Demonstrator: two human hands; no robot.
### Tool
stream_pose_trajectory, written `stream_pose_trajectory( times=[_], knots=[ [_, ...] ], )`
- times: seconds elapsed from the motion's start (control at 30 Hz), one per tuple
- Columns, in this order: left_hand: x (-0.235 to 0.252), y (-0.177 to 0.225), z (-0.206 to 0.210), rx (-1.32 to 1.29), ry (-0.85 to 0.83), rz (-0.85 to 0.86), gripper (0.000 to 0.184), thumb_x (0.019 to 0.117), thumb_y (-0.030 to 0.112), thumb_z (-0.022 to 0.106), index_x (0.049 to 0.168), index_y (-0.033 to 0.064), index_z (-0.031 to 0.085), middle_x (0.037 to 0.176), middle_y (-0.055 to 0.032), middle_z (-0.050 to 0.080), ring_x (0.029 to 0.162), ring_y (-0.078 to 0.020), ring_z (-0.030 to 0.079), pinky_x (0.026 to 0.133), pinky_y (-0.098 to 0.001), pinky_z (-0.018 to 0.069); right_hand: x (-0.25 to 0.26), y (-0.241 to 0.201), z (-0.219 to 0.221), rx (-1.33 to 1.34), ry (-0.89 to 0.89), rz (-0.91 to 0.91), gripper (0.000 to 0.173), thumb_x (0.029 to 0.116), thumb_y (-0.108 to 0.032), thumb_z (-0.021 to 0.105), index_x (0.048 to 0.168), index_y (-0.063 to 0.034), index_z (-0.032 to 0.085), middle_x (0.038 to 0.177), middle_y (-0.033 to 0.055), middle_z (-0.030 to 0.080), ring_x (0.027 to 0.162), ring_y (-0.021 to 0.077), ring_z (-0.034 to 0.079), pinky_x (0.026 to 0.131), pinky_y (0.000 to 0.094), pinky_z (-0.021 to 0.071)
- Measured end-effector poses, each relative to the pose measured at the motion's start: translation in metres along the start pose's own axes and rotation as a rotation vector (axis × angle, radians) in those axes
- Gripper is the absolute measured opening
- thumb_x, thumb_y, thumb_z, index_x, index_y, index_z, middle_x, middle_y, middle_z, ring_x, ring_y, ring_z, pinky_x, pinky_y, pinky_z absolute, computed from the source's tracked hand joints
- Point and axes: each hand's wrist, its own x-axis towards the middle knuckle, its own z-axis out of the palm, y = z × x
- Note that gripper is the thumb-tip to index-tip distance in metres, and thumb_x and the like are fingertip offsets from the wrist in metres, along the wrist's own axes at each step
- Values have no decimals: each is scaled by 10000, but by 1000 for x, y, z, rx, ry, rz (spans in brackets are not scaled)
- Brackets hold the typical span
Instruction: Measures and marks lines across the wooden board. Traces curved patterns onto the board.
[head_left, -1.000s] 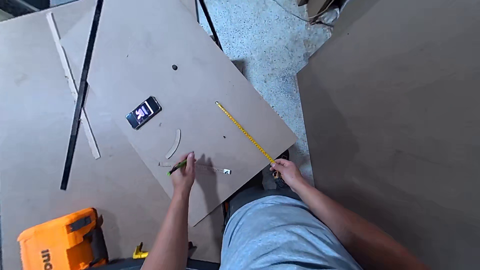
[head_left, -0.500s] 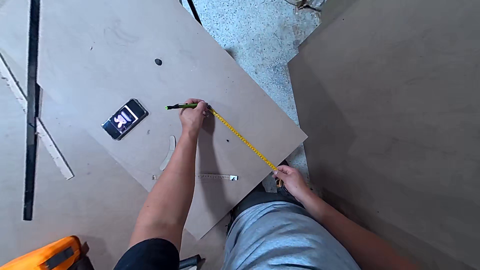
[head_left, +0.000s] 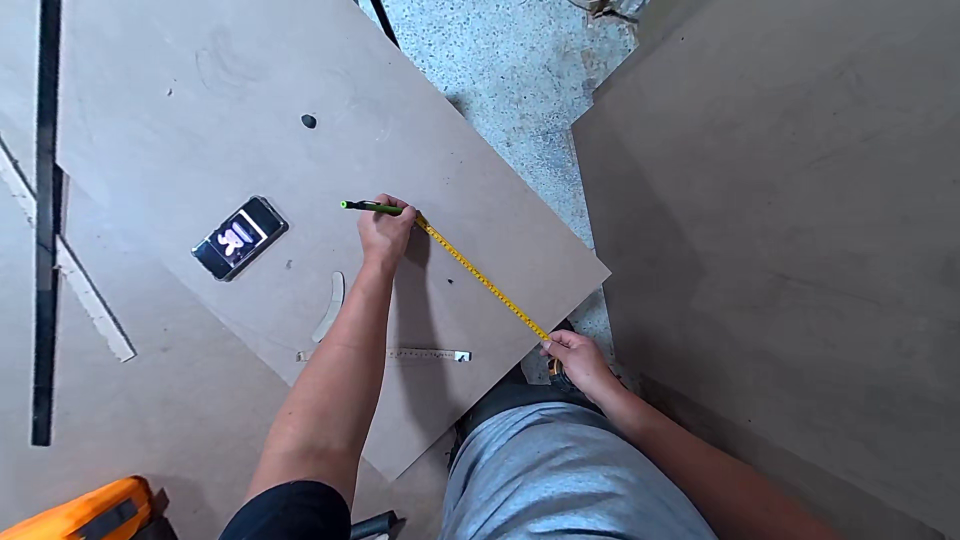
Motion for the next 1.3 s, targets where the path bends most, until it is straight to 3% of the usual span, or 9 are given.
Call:
stream_pose_trajectory(
  times=[0.23, 0.37, 0.57, 0.73, 0.83, 0.93, 1.07, 1.2, 1.3],
  knots=[
    [13, 34, 21, 150, -33, 10, 198, 903, 272, 722, 973, 92, 678, 866, -106, 696, 811, -262, 683, 746, -540, 540, 11, -15, -31, -53, 70, -8, 175, 1039, -260, 624, 1015, -165, 770, 920, -45, 781, 832, 107, 716, 767, 381, 573],
    [32, 80, 54, 187, -90, 56, 265, 921, 279, 705, 1056, 51, 695, 977, -163, 717, 946, -332, 698, 852, -604, 537, 23, -34, -78, -90, 135, -63, 183, 1040, -257, 627, 1056, -133, 760, 940, 2, 773, 820, 159, 708, 768, 440, 571],
    [59, 139, 98, 243, -146, 81, 257, 915, 282, 689, 1059, 71, 718, 1045, -166, 728, 1035, -338, 700, 913, -602, 533, 40, -54, -130, -67, 191, -84, 190, 1057, -235, 601, 1085, -111, 742, 949, 27, 771, 796, 166, 701, 739, 414, 567],
    [52, 120, 94, -46, -142, 113, 245, 963, 304, 663, 1086, 100, 720, 971, -90, 747, 893, -227, 730, 846, -495, 594, 36, -47, -139, 13, 232, -152, 190, 1054, -234, 607, 1106, -101, 732, 943, 47, 775, 811, 173, 715, 751, 400, 581],
    [-11, 76, 73, -149, -120, 303, 337, 1087, 304, 500, 1264, 68, 663, 1068, -87, 755, 943, -182, 741, 896, -449, 618, 28, -29, -148, 88, 267, -217, 216, 1050, -231, 604, 1120, -58, 711, 897, 89, 738, 787, 204, 695, 731, 395, 587],
    [-122, 28, 41, -129, -124, 247, 361, 1106, 299, 459, 1363, 110, 628, 1138, -63, 755, 1023, -176, 739, 950, -470, 610, 19, -24, -164, 56, 217, -215, 263, 1055, -280, 599, 1117, -61, 729, 863, 76, 713, 748, 191, 666, 695, 366, 573],
    [-263, -63, 21, -158, -69, 81, 342, 1077, 302, 484, 1267, 103, 686, 1056, -9, 771, 939, -127, 749, 875, -398, 641, 24, -40, -182, -75, 119, -187, 270, 1044, -310, 622, 1103, -83, 755, 866, 71, 717, 748, 189, 666, 704, 375, 571],
    [-347, -96, 22, -118, 44, -117, 344, 1064, 305, 490, 1238, 91, 696, 1028, -10, 774, 914, -120, 754, 859, -387, 646, 61, -76, -188, -290, 13, -222, 245, 1027, -324, 643, 1059, -116, 767, 898, 42, 739, 819, 175, 688, 766, 394, 569],
    [-385, -84, 41, -192, 210, -232, 321, 1052, 261, 491, 1215, 79, 701, 993, -7, 778, 876, -107, 755, 826, -347, 650, 91, -115, -186, -598, -209, -245, 374, 996, -409, 665, 1284, -174, 697, 1078, 39, 745, 972, 183, 708, 895, 444, 580]
  ],
)
